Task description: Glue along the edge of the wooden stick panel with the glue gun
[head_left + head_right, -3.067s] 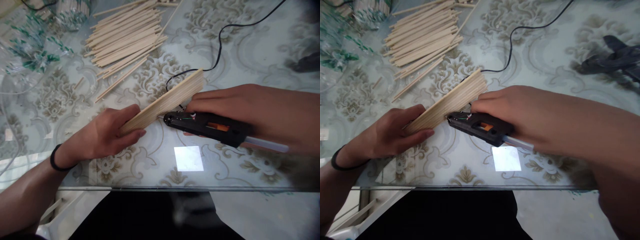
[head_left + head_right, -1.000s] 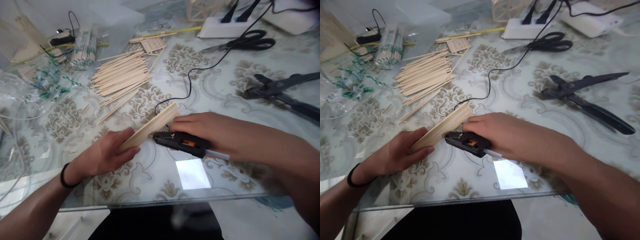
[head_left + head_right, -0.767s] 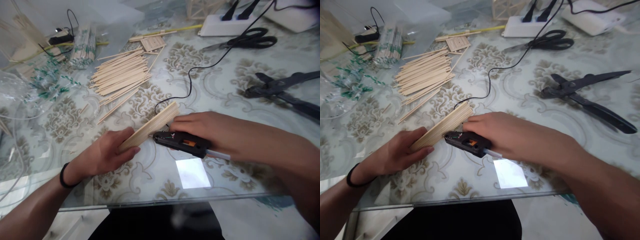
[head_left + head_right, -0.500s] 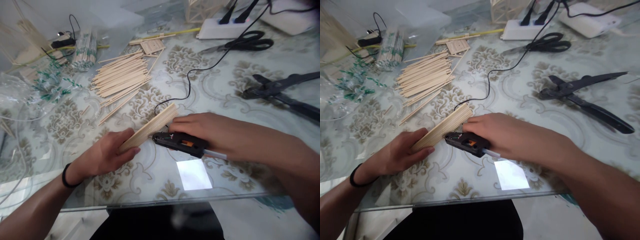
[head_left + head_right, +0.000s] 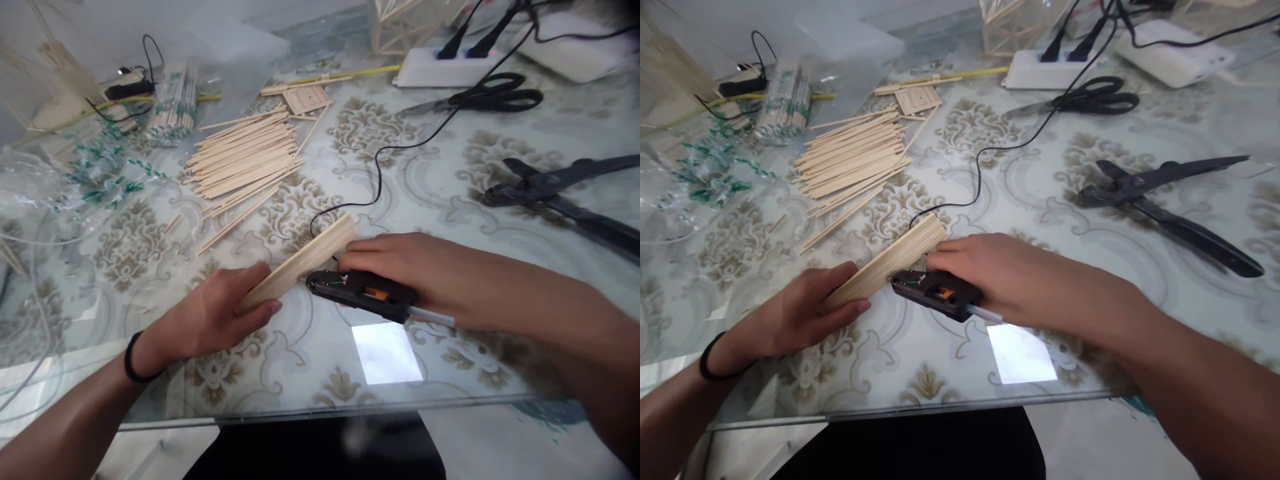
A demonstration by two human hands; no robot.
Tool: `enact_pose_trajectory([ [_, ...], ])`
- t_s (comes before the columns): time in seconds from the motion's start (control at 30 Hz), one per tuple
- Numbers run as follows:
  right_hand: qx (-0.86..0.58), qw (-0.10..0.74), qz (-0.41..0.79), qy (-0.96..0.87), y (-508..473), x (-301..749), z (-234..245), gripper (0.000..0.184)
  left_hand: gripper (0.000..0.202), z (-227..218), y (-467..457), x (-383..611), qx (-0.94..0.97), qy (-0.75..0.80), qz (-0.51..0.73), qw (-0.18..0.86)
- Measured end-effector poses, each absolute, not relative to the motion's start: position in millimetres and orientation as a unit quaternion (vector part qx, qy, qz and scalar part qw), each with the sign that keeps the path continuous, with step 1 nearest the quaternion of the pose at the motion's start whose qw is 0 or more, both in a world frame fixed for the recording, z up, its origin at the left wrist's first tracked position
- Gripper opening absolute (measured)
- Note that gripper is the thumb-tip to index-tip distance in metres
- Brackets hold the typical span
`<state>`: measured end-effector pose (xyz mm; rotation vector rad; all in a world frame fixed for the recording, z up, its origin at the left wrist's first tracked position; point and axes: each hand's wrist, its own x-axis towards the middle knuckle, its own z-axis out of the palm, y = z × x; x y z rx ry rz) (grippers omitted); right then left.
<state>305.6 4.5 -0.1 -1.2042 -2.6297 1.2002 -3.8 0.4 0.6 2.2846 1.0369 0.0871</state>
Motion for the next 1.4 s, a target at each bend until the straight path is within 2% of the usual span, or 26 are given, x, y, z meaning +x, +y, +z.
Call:
enact_pose_trajectory([
  [0.1,-0.376,0.011,0.372,-0.848,5.0,304.7,1.1,0.046,0.028,1.1,0.0,-2.8,0.861,0.397,0.033,0.316],
  [0.4,-0.383,0.016,0.345,-0.856,2.2,306.9,2.0,0.034,0.027,2.5,-0.5,-1.3,0.858,0.402,0.040,0.318],
  [0.6,-0.403,-0.013,0.367,-0.838,2.6,303.2,5.9,0.036,0.028,0.5,-0.2,-1.7,0.861,0.398,0.047,0.314],
  [0.9,-0.366,0.012,0.366,-0.855,4.5,303.6,3.2,0.041,0.021,1.3,-1.4,-2.6,0.857,0.403,0.039,0.317],
  [1.4,-0.375,0.013,0.365,-0.852,2.7,303.3,3.3,0.045,0.025,0.5,-1.7,-3.9,0.862,0.398,0.041,0.312],
])
